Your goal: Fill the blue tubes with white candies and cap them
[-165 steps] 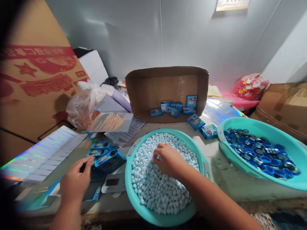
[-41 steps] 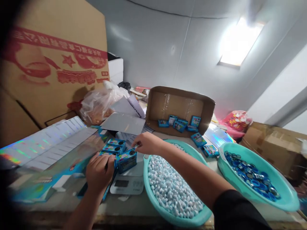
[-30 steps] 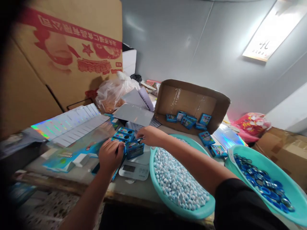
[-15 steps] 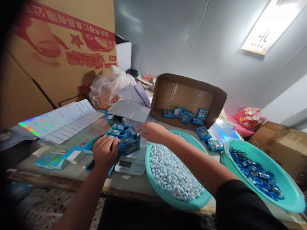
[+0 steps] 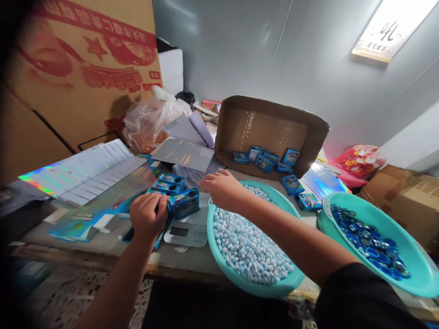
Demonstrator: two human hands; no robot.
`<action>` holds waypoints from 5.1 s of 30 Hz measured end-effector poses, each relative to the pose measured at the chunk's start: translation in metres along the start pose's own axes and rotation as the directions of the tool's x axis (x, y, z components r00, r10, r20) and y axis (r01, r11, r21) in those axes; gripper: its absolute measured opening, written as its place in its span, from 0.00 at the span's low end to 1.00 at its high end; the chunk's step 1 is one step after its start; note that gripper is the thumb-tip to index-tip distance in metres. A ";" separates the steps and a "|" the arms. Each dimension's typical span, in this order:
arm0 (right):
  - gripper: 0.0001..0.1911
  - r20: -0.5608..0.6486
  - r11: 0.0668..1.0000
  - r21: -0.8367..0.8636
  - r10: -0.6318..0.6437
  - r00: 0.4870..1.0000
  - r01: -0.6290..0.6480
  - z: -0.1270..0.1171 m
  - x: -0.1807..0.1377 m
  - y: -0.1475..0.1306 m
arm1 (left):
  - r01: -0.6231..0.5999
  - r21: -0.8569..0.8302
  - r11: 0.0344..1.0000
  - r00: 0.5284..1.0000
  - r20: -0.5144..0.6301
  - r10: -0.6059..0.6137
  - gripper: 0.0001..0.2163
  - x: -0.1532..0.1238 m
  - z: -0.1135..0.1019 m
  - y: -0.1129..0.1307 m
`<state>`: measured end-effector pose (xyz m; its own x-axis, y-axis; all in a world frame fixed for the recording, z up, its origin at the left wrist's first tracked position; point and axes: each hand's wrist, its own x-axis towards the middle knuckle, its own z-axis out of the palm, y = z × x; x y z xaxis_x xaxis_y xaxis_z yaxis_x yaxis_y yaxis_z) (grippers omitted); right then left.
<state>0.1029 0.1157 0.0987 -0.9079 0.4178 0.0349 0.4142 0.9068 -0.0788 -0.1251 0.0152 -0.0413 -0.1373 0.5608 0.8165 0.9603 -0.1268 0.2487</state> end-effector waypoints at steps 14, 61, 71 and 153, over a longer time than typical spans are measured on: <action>0.10 0.316 0.992 -0.012 0.120 0.941 -0.123 0.003 -0.044 0.016 | 0.041 0.000 0.999 0.999 0.012 -0.041 0.14 0.000 0.001 0.001; 0.12 0.198 0.989 -0.136 -0.030 0.980 0.057 -0.011 0.040 -0.025 | -0.006 -0.003 1.000 1.000 -0.012 0.006 0.10 0.001 -0.002 0.003; 0.09 0.199 0.963 -0.105 0.266 0.943 -0.249 -0.010 -0.057 -0.014 | 0.018 -0.042 0.999 0.998 -0.056 -0.020 0.08 -0.002 0.001 -0.001; 0.09 0.118 0.848 0.414 0.310 0.943 -0.330 0.027 -0.091 0.035 | -0.148 0.086 0.985 0.987 0.083 0.141 0.20 -0.030 -0.041 -0.018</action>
<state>0.1983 0.1078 0.0663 -0.7360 0.6681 -0.1092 0.6245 0.6077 -0.4906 -0.1479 -0.0328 -0.0490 0.0200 0.6036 0.7970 0.9874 -0.1373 0.0792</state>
